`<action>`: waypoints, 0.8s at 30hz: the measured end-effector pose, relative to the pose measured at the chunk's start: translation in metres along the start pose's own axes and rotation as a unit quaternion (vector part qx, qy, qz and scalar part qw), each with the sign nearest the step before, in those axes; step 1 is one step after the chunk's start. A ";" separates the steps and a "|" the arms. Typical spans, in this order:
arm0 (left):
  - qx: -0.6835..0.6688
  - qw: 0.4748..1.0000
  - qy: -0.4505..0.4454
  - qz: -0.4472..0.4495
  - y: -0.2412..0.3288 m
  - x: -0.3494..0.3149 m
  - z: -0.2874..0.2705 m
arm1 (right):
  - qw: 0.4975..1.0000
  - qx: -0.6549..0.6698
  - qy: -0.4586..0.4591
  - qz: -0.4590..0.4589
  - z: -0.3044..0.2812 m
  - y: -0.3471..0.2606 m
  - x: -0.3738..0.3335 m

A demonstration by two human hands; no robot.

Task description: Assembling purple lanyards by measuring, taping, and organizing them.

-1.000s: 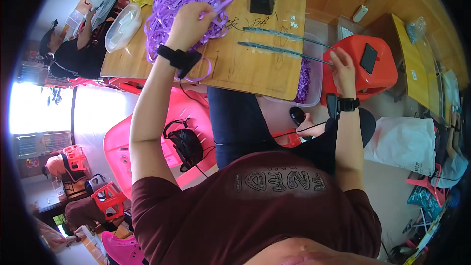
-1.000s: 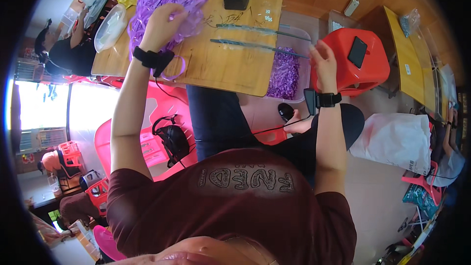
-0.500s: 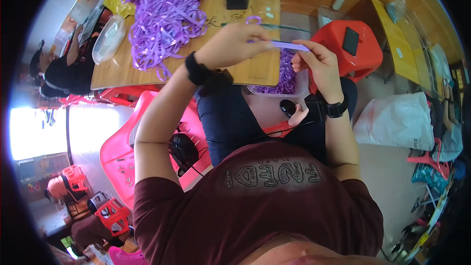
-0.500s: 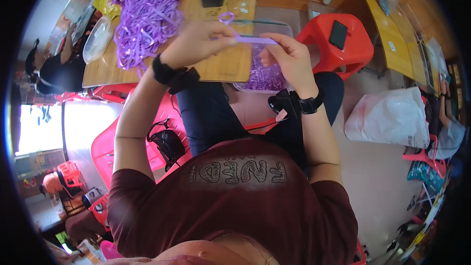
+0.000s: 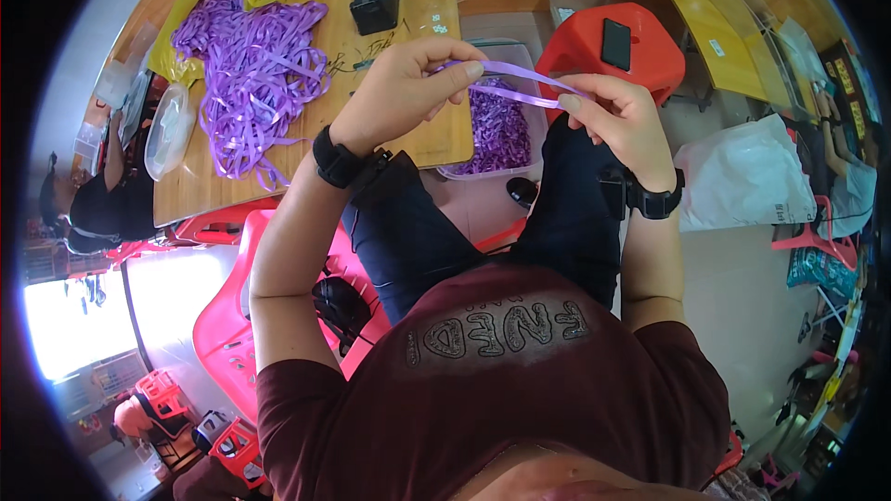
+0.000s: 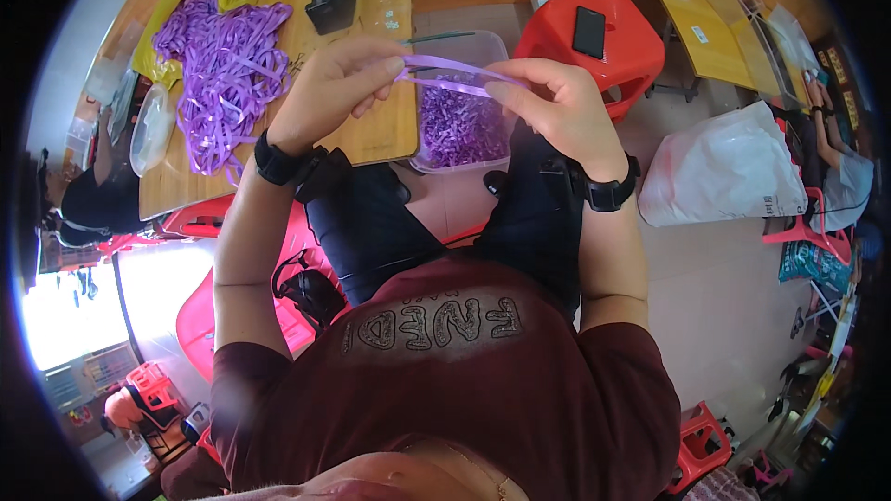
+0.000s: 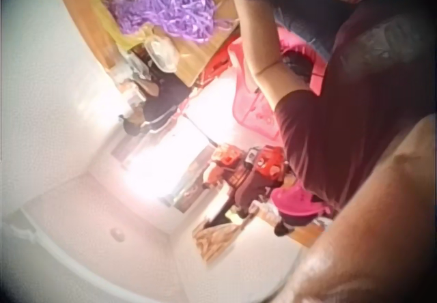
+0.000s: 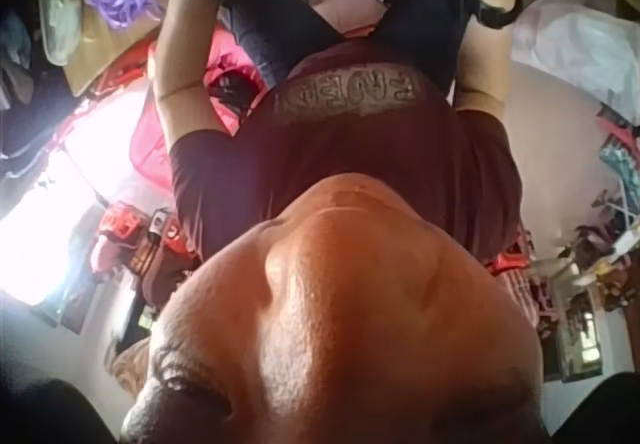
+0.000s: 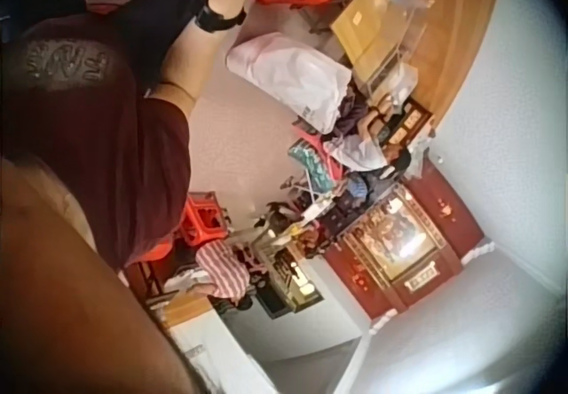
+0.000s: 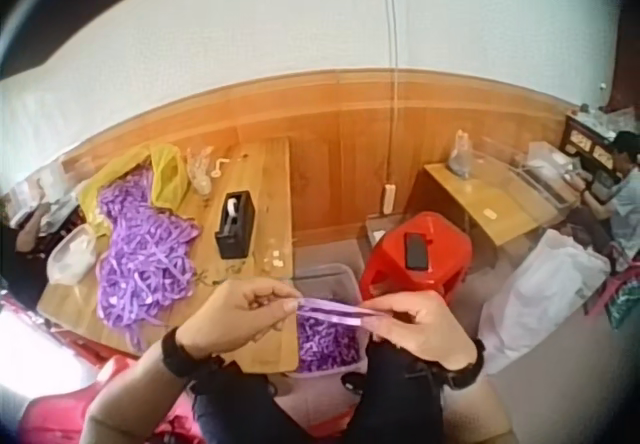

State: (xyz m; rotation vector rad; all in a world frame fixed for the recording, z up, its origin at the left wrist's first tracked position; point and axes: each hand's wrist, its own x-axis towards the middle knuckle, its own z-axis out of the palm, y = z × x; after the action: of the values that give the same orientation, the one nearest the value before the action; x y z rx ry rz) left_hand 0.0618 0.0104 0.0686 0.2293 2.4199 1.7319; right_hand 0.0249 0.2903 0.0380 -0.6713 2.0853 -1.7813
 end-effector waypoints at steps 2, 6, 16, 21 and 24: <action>0.008 1.000 0.004 0.017 0.000 0.004 0.007 | 0.998 -0.041 0.036 0.018 -0.005 0.007 -0.001; 0.079 0.988 0.029 0.131 0.009 0.002 0.031 | 0.998 -0.005 0.036 -0.059 -0.022 0.011 -0.007; 0.165 0.965 0.026 0.200 -0.007 0.040 0.074 | 0.992 0.030 -0.049 0.110 -0.016 0.024 0.011; 0.214 0.952 0.078 0.207 -0.027 0.056 0.075 | 0.994 0.004 0.005 0.113 -0.022 0.054 0.030; 0.259 0.943 0.084 0.193 -0.043 0.061 0.078 | 0.998 -0.019 -0.008 0.055 -0.023 0.068 0.041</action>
State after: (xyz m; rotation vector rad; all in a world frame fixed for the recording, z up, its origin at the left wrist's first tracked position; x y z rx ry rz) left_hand 0.0173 0.0824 0.0010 0.6834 3.0911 1.2239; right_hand -0.0319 0.2952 -0.0219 -0.5663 2.1087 -1.6750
